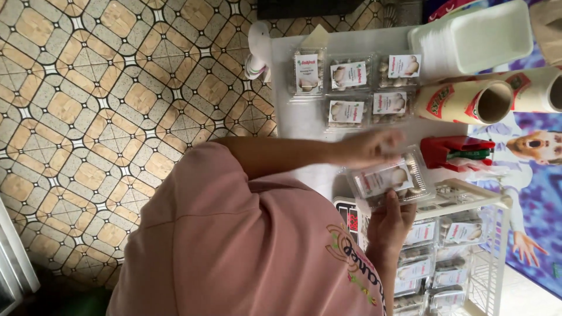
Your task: Packing small pre-packaged food containers into a plastic crate on a table.
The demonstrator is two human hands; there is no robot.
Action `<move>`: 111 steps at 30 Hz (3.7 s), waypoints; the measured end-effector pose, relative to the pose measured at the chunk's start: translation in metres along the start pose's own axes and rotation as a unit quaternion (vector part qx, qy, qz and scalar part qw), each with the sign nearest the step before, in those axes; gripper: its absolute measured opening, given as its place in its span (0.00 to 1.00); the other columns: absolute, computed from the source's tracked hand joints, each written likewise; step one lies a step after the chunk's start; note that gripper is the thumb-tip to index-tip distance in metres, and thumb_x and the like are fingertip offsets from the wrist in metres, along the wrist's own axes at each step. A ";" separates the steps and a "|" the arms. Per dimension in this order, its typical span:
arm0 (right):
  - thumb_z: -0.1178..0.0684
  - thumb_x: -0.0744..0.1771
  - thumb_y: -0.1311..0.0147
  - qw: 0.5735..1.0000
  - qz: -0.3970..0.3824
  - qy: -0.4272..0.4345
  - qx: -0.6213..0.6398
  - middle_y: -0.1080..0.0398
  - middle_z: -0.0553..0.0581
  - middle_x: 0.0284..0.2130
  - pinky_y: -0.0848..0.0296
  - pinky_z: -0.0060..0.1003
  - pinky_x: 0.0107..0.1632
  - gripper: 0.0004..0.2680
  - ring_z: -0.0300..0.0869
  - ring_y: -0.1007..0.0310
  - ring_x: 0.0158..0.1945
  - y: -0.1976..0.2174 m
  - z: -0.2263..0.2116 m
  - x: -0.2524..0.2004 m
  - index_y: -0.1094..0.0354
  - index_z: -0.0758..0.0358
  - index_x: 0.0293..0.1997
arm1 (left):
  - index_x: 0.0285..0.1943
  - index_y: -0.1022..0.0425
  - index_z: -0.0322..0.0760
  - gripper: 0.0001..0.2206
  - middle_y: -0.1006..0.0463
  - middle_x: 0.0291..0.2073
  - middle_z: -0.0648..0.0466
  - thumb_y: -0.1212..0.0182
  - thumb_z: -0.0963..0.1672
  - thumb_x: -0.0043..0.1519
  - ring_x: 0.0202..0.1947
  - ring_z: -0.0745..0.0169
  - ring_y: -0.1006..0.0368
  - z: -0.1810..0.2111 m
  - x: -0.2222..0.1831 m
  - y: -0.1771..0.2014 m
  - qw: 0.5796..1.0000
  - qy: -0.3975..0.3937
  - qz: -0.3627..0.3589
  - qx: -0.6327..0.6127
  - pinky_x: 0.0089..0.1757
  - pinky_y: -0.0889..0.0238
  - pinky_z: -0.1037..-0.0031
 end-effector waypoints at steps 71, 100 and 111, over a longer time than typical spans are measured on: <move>0.39 0.72 0.49 0.895 0.361 0.139 -0.221 0.30 0.57 0.42 0.31 0.30 0.44 0.22 0.38 0.34 0.43 0.315 -0.080 -0.222 0.34 0.73 0.61 | 0.47 0.22 0.39 0.18 0.17 0.40 0.51 0.20 0.45 0.51 0.44 0.50 0.20 -0.038 0.018 -0.380 0.898 0.305 -0.302 -0.094 0.44 0.23 0.62; 0.51 0.69 0.45 0.755 0.435 -0.261 -0.416 0.26 0.67 0.34 0.40 0.57 0.31 0.14 0.67 0.31 0.33 0.367 -0.027 -0.273 0.46 0.59 0.57 | 0.77 0.53 0.54 0.29 0.46 0.76 0.47 0.47 0.52 0.68 0.74 0.38 0.47 -0.127 0.146 -0.366 0.862 0.189 -0.238 0.405 0.61 0.46 0.41; 0.46 0.66 0.35 0.638 0.453 -0.262 -0.565 0.29 0.64 0.46 0.31 0.53 0.31 0.25 0.59 0.29 0.40 0.363 -0.023 -0.271 0.39 0.62 0.69 | 0.81 0.50 0.57 0.35 0.56 0.77 0.48 0.39 0.62 0.71 0.75 0.40 0.61 -0.110 0.076 -0.426 0.508 -0.144 -0.474 0.704 0.67 0.66 0.38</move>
Point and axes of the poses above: each hand's wrist, its own x-axis towards the middle knuckle, its own y-axis out of the back of the hand, z = x × y, the point moved 8 cm from there along x, towards the middle knuckle
